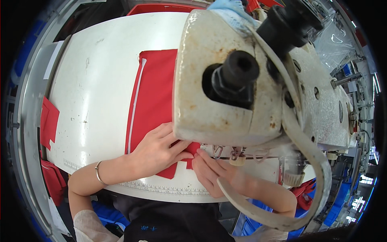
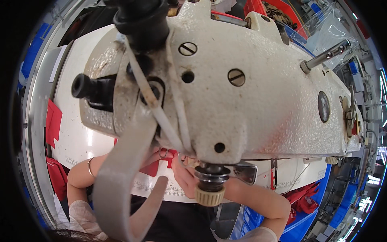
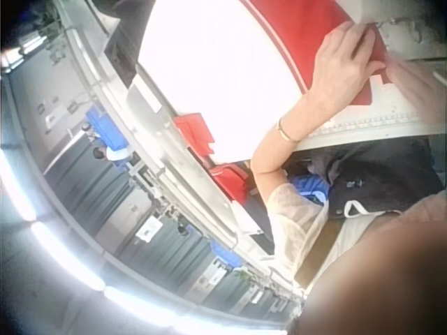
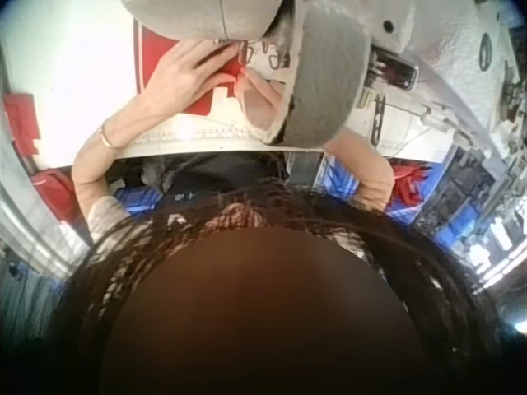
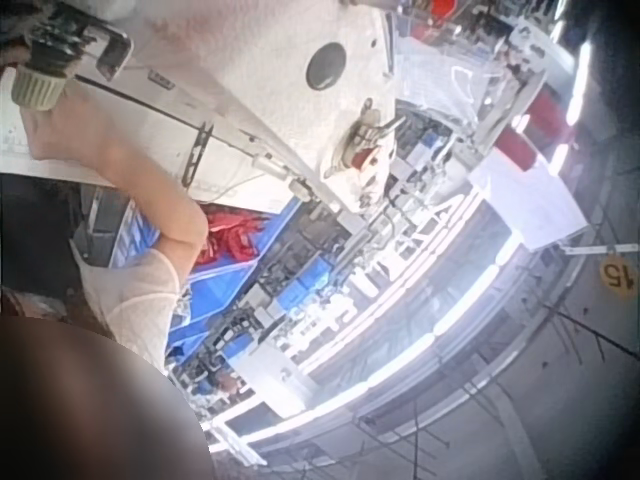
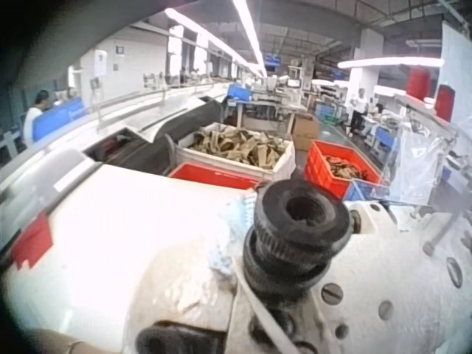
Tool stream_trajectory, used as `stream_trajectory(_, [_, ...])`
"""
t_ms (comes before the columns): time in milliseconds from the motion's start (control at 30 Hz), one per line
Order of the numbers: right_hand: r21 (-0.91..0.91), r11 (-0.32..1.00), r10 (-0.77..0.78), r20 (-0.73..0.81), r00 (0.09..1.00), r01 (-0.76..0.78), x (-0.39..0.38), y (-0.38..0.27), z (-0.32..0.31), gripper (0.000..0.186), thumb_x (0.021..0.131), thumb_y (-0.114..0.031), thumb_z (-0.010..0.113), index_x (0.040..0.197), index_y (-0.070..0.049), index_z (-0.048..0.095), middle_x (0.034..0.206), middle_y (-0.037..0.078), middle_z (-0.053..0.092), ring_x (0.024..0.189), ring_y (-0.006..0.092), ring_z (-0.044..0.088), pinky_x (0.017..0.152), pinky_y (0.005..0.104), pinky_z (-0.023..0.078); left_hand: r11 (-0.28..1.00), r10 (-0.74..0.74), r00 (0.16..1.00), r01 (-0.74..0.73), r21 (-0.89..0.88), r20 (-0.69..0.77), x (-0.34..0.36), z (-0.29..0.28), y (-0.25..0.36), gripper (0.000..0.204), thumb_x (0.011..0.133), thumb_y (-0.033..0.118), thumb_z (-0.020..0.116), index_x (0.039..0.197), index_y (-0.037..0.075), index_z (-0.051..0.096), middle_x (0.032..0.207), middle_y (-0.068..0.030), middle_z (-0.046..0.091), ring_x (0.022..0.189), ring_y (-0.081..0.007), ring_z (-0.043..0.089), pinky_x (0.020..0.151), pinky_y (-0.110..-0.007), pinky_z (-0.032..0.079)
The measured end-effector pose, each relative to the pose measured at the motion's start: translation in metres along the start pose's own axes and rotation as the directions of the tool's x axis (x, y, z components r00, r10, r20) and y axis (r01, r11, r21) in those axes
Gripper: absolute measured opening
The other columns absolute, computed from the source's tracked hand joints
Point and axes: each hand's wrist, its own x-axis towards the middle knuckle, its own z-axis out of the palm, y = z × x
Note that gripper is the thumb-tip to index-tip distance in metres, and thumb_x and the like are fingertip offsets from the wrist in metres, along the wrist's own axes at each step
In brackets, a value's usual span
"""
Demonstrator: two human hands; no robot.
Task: Sewing brand labels and white straps onto red fabric pieces using an industrial sewing machine.
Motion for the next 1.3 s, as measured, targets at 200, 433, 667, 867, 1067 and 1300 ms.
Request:
stream_trajectory(200, [-0.326, 0.945, -0.043, -0.023, 0.999, 0.033, -0.007, 0.010, 0.024, 0.027, 0.078, -0.008, 0.059, 0.103, 0.000, 0.065, 0.106, 0.013, 0.063, 0.103, 0.0254, 0.061, 0.080, 0.0355, 0.048, 0.993, 0.117, 0.992, -0.117, 0.001, 0.039, -0.012, -0.004, -0.001, 0.038, 0.068, 0.008, 0.064, 0.104, -0.003, 0.064, 0.108, -0.0123, 0.059, 0.101, -0.0277, 0.057, 0.083, -0.036, 0.051])
stream_trajectory(433, [0.097, 0.932, 0.350, 0.015, 0.937, -0.349, 0.000, 0.005, 0.021, 0.029, 0.081, -0.007, 0.059, 0.108, 0.002, 0.062, 0.101, 0.014, 0.063, 0.089, 0.0222, 0.061, 0.082, 0.0404, 0.050, 0.982, 0.187, 0.982, -0.187, -0.024, 0.023, -0.007, -0.007, -0.017, 0.038, 0.066, 0.006, 0.062, 0.103, -0.003, 0.065, 0.109, -0.0125, 0.060, 0.105, -0.0287, 0.058, 0.084, -0.037, 0.051])
stream_trajectory(667, [-0.324, 0.926, 0.224, 0.059, 0.973, -0.194, -0.017, 0.002, 0.047, 0.021, 0.074, -0.009, 0.055, 0.092, -0.005, 0.064, 0.074, 0.007, 0.057, 0.070, 0.0233, 0.054, 0.063, 0.0442, 0.052, 0.977, 0.214, 0.977, -0.214, -0.019, -0.016, 0.006, -0.003, -0.039, 0.021, 0.061, 0.003, 0.062, 0.082, -0.003, 0.063, 0.101, -0.0115, 0.062, 0.099, -0.0296, 0.059, 0.082, -0.038, 0.052])
stream_trajectory(867, [-0.292, 0.895, 0.368, 0.051, 0.929, -0.338, -0.021, -0.010, 0.045, 0.014, 0.074, -0.011, 0.056, 0.086, -0.011, 0.063, 0.073, 0.007, 0.057, 0.064, 0.0208, 0.057, 0.060, 0.0433, 0.053, 0.971, 0.233, 0.972, -0.234, 0.039, 0.028, 0.014, -0.002, -0.060, 0.024, 0.053, -0.004, 0.063, 0.077, -0.002, 0.062, 0.096, -0.0103, 0.061, 0.092, -0.0286, 0.059, 0.078, -0.037, 0.052])
stream_trajectory(1067, [-0.229, 0.917, 0.301, -0.137, 0.944, -0.325, -0.010, 0.005, 0.029, 0.015, 0.074, -0.012, 0.056, 0.087, -0.011, 0.063, 0.081, 0.005, 0.062, 0.074, 0.0193, 0.060, 0.060, 0.0407, 0.052, 0.981, 0.192, 0.981, -0.192, 0.009, -0.013, 0.017, 0.001, -0.059, 0.022, 0.053, -0.006, 0.064, 0.074, -0.002, 0.062, 0.093, -0.0097, 0.061, 0.091, -0.0285, 0.058, 0.077, -0.036, 0.052])
stream_trajectory(1300, [-0.385, 0.887, 0.238, -0.091, 0.967, -0.254, -0.014, 0.008, 0.033, 0.009, 0.072, -0.014, 0.058, 0.079, -0.010, 0.061, 0.091, 0.007, 0.062, 0.082, 0.0206, 0.059, 0.062, 0.0455, 0.048, 0.988, 0.120, 0.986, -0.107, -0.116, 0.112, 0.037, -0.029, -0.052, 0.037, 0.057, -0.013, 0.056, 0.090, -0.002, 0.066, 0.104, -0.0137, 0.064, 0.104, -0.0318, 0.056, 0.094, -0.041, 0.045])
